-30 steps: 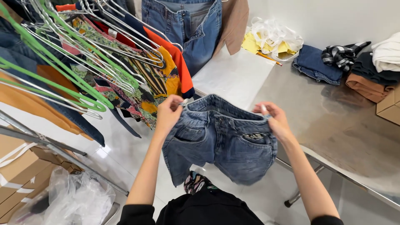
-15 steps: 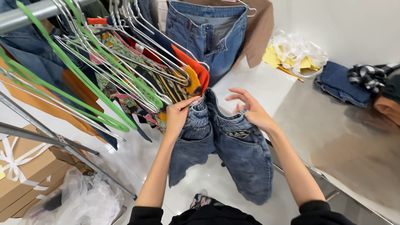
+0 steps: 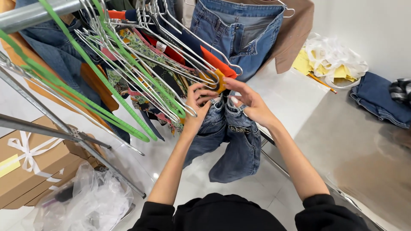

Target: The person picks up folded denim shorts from a table, unfolds them, and places them on a hanger before hanging them on a clothing rack. They repeat this process with a pair of black-and-white checkered shorts and another pair of denim shorts.

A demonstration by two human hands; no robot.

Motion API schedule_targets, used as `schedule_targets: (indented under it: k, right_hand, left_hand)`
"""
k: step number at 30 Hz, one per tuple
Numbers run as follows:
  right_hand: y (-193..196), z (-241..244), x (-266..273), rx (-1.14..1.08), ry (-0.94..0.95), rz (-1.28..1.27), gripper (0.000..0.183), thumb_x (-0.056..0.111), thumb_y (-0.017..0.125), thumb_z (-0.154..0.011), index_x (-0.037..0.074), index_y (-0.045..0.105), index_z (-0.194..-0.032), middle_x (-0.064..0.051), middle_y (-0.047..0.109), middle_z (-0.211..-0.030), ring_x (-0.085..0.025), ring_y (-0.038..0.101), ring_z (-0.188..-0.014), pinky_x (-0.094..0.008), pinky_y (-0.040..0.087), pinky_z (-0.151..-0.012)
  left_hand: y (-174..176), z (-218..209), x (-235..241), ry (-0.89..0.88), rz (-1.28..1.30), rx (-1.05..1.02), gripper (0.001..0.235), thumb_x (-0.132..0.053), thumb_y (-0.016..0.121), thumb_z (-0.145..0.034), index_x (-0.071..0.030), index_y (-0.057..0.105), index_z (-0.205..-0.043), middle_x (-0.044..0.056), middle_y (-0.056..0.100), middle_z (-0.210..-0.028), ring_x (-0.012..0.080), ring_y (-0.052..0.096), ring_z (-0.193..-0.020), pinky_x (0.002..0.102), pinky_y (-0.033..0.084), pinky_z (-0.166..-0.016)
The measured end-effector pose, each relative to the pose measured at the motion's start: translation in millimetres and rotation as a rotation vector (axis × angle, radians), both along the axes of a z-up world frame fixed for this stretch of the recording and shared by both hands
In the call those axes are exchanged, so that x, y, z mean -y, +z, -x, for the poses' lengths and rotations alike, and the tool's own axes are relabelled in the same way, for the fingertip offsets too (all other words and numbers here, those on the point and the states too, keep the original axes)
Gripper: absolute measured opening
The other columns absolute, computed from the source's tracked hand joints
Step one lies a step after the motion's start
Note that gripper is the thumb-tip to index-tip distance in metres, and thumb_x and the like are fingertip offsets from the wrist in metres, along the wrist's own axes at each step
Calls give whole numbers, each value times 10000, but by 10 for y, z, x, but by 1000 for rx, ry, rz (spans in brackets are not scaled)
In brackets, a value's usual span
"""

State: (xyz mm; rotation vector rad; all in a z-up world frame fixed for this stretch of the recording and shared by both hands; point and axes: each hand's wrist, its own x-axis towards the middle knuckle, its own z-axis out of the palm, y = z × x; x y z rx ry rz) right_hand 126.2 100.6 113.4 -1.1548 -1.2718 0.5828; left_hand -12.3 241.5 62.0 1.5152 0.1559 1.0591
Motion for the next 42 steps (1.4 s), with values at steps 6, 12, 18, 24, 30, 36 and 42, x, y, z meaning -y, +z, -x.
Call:
schedule_targets:
  k: [6,12,18,24,30,36,42]
  right_hand:
    - [135,-56,-105,3,112,26,595,-28,514,-1007,60,335,-1567,-159,461,-1525,-250,557,-1243,-367,514,-1018]
    - [6,-169,-198,23,59,4,524,-12,546,-998,33,436,-1508,-160,562,-1398,-226,619,-1167,-324,538,-941]
    - [-76,-134,-227,121,-91,24,482,-24,593,-977,47,513,-1447,-109,458,-1458,-245,593,-1226,-327,544,-938]
    - [-242,-239,-297,145,-27,108,785,-224,477,-807,32,389,-1544,-169,400,-1501,-298,579,-1161,-372,556,-879]
    - [-135,-42,-338,156,-238,29,585,-3,698,-925,94,469,-1454,-86,546,-1332,-170,591,-944,-264,519,-711]
    - [-167,-52,-397,344,-326,23,538,78,768,-900,107,570,-1399,-67,584,-1262,-223,597,-1135,-321,509,-855]
    - [-177,-77,-415,328,-191,146,669,105,764,-891,102,472,-1493,-137,581,-1397,-291,588,-1182,-396,517,-891]
  left_hand:
    - [13,-155,-110,9,-5,-33,713,265,556,-826,-41,454,-1462,289,678,-1147,456,689,-1060,475,577,-922]
    - [-297,-414,-311,32,-55,-39,278,194,653,-824,9,746,-1009,159,700,-1057,316,740,-996,376,594,-912]
    - [-344,-358,-327,63,-81,-38,263,157,671,-818,-8,754,-1005,140,614,-1167,336,716,-1038,440,586,-955]
    - [-429,-335,-396,163,-164,-134,298,103,727,-799,-131,772,-978,46,530,-1137,270,675,-1058,439,554,-980]
    - [-165,-142,-339,177,-306,-160,255,52,682,-902,-149,725,-1051,112,539,-1190,363,566,-1197,537,457,-1041]
    - [-506,-296,-439,115,-255,-160,228,39,652,-932,-119,715,-1084,154,518,-1266,392,480,-1277,596,377,-1073]
    - [-292,-221,-419,120,-217,-161,216,-11,687,-938,-136,721,-1111,104,486,-1261,316,472,-1256,548,366,-1095]
